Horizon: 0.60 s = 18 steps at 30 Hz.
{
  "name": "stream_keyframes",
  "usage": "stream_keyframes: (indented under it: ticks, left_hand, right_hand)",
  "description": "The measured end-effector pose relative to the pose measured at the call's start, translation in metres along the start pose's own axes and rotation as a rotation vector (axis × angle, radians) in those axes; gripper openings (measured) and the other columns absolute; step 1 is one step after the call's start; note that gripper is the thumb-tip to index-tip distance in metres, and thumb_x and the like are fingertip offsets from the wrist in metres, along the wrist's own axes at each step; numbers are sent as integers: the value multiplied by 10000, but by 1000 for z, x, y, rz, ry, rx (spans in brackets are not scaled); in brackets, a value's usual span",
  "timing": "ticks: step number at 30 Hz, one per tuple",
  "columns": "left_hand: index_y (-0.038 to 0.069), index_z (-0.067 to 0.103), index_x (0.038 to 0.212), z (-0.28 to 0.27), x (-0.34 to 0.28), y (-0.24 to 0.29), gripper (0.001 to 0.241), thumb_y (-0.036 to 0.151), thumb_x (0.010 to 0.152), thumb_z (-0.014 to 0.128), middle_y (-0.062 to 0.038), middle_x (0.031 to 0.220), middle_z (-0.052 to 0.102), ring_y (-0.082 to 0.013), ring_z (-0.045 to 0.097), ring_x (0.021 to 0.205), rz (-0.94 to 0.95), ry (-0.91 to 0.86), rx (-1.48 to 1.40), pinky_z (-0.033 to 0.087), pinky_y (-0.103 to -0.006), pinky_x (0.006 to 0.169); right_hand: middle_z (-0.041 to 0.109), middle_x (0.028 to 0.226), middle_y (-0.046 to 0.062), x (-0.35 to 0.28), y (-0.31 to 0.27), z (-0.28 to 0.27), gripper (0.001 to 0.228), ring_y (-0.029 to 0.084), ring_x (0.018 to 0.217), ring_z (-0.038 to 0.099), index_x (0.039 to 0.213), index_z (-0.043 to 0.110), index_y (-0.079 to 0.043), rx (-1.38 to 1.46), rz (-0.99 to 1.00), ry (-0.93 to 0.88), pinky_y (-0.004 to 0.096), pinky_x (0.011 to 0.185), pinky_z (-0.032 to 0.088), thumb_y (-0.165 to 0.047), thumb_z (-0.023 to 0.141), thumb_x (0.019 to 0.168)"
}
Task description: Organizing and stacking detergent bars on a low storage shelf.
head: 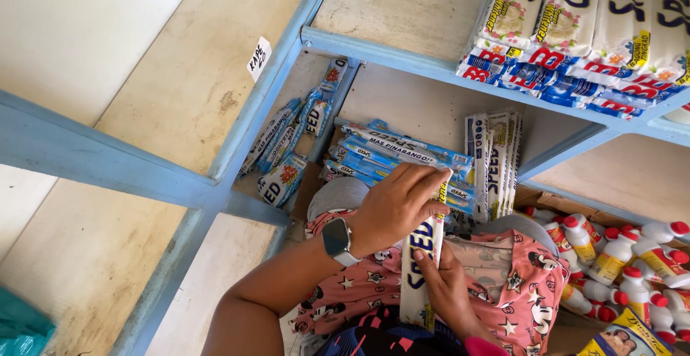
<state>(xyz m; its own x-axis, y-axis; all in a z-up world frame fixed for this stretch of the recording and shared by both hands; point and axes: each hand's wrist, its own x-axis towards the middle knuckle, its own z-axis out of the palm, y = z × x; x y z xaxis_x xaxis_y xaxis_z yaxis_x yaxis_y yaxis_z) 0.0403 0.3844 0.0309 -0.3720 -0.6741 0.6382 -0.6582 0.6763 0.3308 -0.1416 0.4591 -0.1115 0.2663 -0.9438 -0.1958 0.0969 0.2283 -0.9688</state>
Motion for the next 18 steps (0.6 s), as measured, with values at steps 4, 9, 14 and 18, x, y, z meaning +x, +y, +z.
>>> stream_keyframes:
  ticks: [4, 9, 14, 18]
  left_hand:
    - [52, 630, 1327, -15, 6, -7, 507, 334, 924, 752, -110, 1142, 680, -299, 662, 1025, -194, -164, -202, 543, -388, 873]
    - [84, 694, 1190, -49, 24, -18, 400, 320, 878, 778, -115, 1039, 736, -300, 730, 847, -259, -289, -395, 558, -380, 717]
    - [149, 761, 1117, -66, 31, -19, 282, 276, 866, 742, -85, 913, 759, -303, 728, 785, -191, -593, -264, 533, -452, 660]
    - [124, 756, 1086, -22, -8, -8, 263, 179, 831, 721, -88, 938, 756, -318, 726, 821, -88, -490, -97, 551, -466, 696]
  right_hand:
    - [661, 792, -3, -3, 2, 0, 202, 58, 657, 573, 1137, 618, -23, -48, 37, -13, 252, 557, 495, -177, 602, 1007]
    - [694, 737, 27, 14, -22, -21, 140, 117, 628, 618, 992, 671, -54, -402, -183, -56, 300, 536, 526, -193, 682, 994]
    - [717, 720, 119, 45, -139, -52, 349, 322, 676, 713, 1077, 637, -140, -1489, -331, -87, 444, 611, 544, -442, 701, 915]
    - [741, 907, 103, 42, -218, -34, 356, 343, 674, 722, 1122, 665, -161, -1615, -511, -258, 461, 529, 548, -356, 675, 823]
